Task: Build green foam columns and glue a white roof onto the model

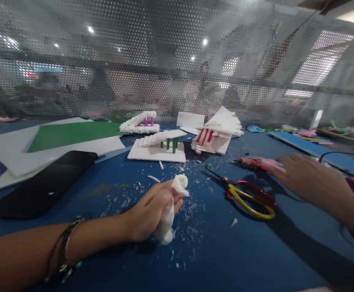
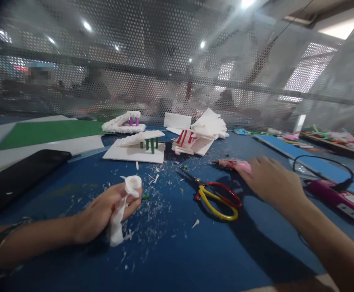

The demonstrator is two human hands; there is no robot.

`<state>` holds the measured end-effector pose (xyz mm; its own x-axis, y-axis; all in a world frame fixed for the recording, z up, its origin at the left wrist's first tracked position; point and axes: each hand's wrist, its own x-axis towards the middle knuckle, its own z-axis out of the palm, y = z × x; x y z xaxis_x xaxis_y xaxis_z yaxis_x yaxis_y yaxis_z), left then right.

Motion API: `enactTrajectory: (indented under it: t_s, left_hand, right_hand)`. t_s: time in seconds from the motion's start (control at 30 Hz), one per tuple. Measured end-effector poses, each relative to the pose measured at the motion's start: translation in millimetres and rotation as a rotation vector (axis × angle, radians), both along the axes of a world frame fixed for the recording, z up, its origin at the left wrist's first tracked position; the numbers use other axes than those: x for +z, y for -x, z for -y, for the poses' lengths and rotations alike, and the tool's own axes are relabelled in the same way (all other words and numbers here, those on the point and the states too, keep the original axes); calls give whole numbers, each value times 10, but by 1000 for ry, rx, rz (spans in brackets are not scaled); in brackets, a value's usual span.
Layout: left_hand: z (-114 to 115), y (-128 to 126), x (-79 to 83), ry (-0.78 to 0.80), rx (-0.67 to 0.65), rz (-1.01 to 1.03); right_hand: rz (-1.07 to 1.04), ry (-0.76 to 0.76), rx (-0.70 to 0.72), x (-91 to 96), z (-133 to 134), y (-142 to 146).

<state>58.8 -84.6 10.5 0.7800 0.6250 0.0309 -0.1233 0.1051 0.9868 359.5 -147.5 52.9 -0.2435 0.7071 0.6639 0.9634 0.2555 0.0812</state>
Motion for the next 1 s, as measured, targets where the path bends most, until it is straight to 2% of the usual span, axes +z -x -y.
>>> enactTrajectory:
  t_s: [0.03,0.07,0.2,0.3,0.47,0.67,0.83,1.0]
  left_hand:
    - [10,-1,2,-75,5,6]
    - [18,0,0,-145,-3,13]
    - [41,16,-18,-343,24,12]
    - [76,34,7,-397,85,-20]
    - [129,48,57,-425,178,21]
    - [122,25,21,-369,142,42]
    - [131,22,39,-402,154,13]
    - [108,-2,25,-325,186,-20]
  right_hand:
    - [76,31,-195,63,35,189]
    - [98,14,-244,111,74,393]
    - [-108,255,142,126,216,1154]
    - [-116,253,242,38,225,1443]
    - [-124,225,279,-39,110,1494]
    - [-154,199,270,-72,52,1518]
    - [-110,152,270,-94,26,1538]
    - [-194,248,267,-93,57,1554]
